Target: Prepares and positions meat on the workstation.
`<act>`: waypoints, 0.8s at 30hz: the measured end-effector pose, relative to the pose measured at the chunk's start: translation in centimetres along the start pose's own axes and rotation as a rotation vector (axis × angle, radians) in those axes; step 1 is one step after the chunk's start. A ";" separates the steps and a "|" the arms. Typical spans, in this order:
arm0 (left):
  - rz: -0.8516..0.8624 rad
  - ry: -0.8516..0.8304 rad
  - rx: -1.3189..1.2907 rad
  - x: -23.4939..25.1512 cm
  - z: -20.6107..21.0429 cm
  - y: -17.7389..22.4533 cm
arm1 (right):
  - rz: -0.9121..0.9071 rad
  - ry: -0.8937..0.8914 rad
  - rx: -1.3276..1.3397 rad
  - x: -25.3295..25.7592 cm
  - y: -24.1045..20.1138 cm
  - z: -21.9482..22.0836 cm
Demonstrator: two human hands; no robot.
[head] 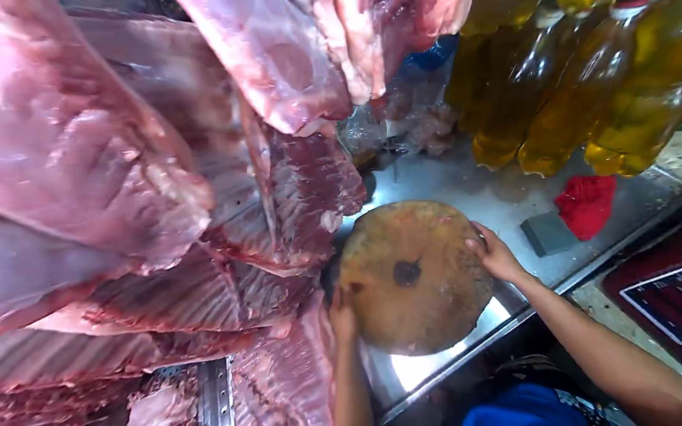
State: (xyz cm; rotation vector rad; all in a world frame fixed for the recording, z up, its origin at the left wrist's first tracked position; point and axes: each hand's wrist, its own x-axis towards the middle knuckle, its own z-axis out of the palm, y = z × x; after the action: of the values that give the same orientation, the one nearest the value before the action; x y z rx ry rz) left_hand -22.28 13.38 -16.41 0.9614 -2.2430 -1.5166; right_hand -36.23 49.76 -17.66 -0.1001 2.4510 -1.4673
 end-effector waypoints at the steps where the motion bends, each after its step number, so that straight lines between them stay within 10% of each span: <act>1: -0.010 -0.022 -0.042 0.3 0.3 0.2 | -0.008 -0.006 -0.007 0.0 0.1 -0.1; 24: 0.002 -0.058 -0.032 -4.0 4.0 1.7 | -0.043 0.122 -0.044 -2.0 3.0 -5.1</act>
State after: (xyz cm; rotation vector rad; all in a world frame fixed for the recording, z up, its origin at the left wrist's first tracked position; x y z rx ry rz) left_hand -22.13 19.30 -15.96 0.9170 -2.2517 -1.5940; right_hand -35.42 55.96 -17.63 -0.0738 2.5942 -1.4784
